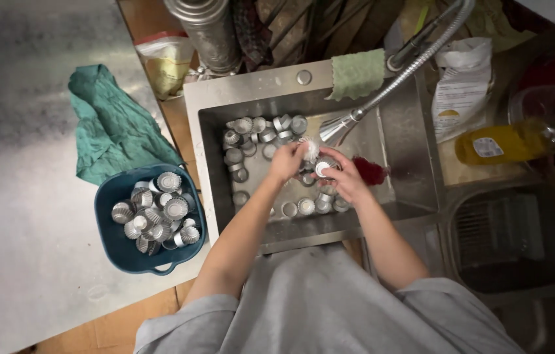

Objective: The person is rinsing and washing small metal tart or cupcake molds in a sink.

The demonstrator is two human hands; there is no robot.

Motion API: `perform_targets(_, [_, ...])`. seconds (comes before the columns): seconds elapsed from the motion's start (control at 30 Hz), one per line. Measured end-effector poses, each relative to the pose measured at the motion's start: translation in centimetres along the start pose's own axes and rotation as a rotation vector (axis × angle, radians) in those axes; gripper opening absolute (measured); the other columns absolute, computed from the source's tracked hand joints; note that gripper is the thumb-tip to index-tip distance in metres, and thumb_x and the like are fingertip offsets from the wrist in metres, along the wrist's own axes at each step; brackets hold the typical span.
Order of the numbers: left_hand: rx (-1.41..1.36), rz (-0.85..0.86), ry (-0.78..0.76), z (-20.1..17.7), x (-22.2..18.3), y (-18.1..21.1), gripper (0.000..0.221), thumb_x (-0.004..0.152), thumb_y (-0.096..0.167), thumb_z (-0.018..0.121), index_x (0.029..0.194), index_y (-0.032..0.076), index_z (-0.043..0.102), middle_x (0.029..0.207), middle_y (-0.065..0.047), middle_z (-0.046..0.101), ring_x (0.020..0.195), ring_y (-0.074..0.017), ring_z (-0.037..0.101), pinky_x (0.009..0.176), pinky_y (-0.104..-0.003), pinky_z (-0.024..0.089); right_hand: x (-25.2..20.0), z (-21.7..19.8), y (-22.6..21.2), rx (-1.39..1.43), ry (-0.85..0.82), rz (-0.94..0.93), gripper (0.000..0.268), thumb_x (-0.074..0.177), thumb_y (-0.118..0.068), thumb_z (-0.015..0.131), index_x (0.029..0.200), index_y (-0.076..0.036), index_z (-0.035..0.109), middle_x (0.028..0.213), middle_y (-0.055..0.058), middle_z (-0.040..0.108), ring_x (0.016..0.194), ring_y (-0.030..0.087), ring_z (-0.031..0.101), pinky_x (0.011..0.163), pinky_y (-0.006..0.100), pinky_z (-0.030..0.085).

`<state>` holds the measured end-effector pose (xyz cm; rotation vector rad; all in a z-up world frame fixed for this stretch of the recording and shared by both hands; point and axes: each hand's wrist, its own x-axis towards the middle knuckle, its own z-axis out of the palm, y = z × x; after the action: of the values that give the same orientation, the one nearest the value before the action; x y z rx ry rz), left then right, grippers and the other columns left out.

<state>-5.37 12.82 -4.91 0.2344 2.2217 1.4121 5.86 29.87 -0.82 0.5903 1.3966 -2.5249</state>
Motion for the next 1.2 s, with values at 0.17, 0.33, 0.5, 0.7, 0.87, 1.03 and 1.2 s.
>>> perform_targets(0.17, [0.025, -0.086, -0.123, -2.1, -0.9, 2.3, 0.047, 0.100, 0.045, 0.056, 0.107, 0.002, 0.073, 0.076, -0.016, 0.073, 0.058, -0.0256, 0.073, 0.051, -0.040, 0.061, 1.1, 0.1, -0.3, -0.037, -0.108, -0.032, 0.067, 0.088, 0.006, 0.062, 0.152, -0.007, 0.045, 0.122, 0.010, 0.068, 0.094, 0.024, 0.073, 0.062, 0.032, 0.059])
perform_targets(0.33, [0.141, 0.030, -0.150, 0.8, 0.1, -0.3, 0.040, 0.097, 0.038, 0.059, 0.110, 0.003, 0.075, 0.079, -0.016, 0.074, 0.066, -0.0282, 0.075, 0.062, -0.039, 0.060, 1.5, -0.7, 0.1, -0.266, -0.072, 0.027, 0.061, 0.089, 0.005, 0.065, 0.148, -0.003, 0.055, 0.113, 0.013, 0.070, 0.093, 0.021, 0.073, 0.060, 0.030, 0.058])
perform_targets(0.5, [-0.698, -0.234, -0.326, 2.1, -0.4, -0.3, 0.030, 0.094, 0.015, 0.059, 0.123, 0.007, 0.065, 0.112, -0.011, 0.068, 0.099, -0.0240, 0.071, 0.086, -0.044, 0.064, 2.1, -4.2, 1.9, -0.346, 0.180, -0.091, 0.045, 0.093, 0.002, 0.068, 0.138, 0.002, 0.063, 0.108, 0.015, 0.070, 0.081, 0.024, 0.067, 0.062, 0.033, 0.058])
perform_targets(0.7, [-0.472, -0.107, -0.216, 6.0, 3.1, -3.9, 0.031, 0.095, 0.000, 0.055, 0.124, 0.002, 0.066, 0.110, -0.014, 0.071, 0.096, -0.0231, 0.069, 0.089, -0.045, 0.060, -1.2, -5.4, 1.4, 0.062, 0.308, 0.017, 0.052, 0.093, -0.005, 0.056, 0.145, -0.006, 0.050, 0.114, 0.013, 0.067, 0.091, 0.028, 0.074, 0.068, 0.039, 0.062])
perform_targets(0.87, [-0.436, -0.132, -0.087, 5.2, 2.5, 1.1, 0.036, 0.096, 0.000, 0.047, 0.128, 0.004, 0.064, 0.106, -0.015, 0.071, 0.084, -0.0243, 0.070, 0.068, -0.040, 0.062, -2.2, -6.1, 2.2, 0.056, 0.310, 0.042, 0.053, 0.093, -0.006, 0.057, 0.146, -0.007, 0.052, 0.113, 0.013, 0.067, 0.091, 0.027, 0.073, 0.065, 0.037, 0.059])
perform_targets(1.03, [-0.758, -0.293, -0.157, 5.7, 2.5, -1.6, 0.029, 0.106, 0.011, 0.045, 0.132, 0.005, 0.057, 0.104, -0.015, 0.067, 0.076, -0.0265, 0.067, 0.060, -0.036, 0.060, -2.4, -6.1, 3.2, 0.053, 0.316, 0.067, 0.052, 0.093, -0.006, 0.059, 0.145, -0.005, 0.052, 0.114, 0.010, 0.068, 0.090, 0.028, 0.073, 0.064, 0.037, 0.058])
perform_targets(1.2, [-1.191, -0.316, -0.182, 6.6, 3.3, -3.5, 0.030, 0.101, 0.002, 0.050, 0.131, 0.004, 0.053, 0.119, -0.011, 0.068, 0.107, -0.0253, 0.070, 0.093, -0.040, 0.062, -3.3, -6.5, 2.8, 0.077, 0.259, 0.066, 0.051, 0.094, -0.006, 0.059, 0.145, -0.005, 0.053, 0.112, 0.011, 0.067, 0.089, 0.027, 0.073, 0.066, 0.037, 0.060])
